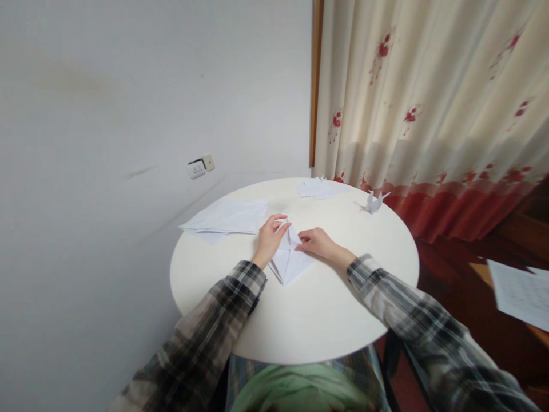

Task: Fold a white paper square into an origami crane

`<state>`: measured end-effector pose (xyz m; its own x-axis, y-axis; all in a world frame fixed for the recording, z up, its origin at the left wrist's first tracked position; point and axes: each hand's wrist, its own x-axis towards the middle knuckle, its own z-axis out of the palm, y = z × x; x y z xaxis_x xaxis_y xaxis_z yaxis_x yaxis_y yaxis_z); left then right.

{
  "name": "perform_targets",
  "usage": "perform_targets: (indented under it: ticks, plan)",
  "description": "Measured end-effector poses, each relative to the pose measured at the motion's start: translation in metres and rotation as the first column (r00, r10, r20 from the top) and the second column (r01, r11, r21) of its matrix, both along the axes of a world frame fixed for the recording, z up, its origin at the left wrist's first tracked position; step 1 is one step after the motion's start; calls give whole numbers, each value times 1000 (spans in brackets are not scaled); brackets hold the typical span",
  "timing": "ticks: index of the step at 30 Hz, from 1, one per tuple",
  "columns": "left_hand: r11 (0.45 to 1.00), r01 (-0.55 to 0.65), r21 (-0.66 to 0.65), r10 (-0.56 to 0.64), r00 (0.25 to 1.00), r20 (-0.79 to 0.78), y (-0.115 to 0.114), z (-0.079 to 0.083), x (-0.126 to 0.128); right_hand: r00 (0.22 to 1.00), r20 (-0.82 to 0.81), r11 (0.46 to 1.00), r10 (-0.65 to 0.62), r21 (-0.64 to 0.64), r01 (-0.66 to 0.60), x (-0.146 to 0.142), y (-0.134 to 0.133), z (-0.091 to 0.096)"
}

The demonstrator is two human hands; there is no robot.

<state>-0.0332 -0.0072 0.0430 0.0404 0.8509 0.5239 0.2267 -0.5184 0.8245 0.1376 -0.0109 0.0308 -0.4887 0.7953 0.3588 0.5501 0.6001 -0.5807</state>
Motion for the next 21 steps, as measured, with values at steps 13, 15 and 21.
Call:
perform_targets:
  ticks: [13, 15, 21]
  plan:
    - [999, -49, -24, 50, 997, 54, -5, 6, 3, 1000, 25, 999, -4, 38, 3, -1, -1, 1]
    - [999, -28, -21, 29, 998, 49, -6, 6, 3, 1000, 20, 999, -5, 42, 4, -1, -1, 0]
    - [999, 13, -39, -17, 994, -107, -6, 5, 2, 999, 26, 998, -27, 57, 25, -1, -1, 1]
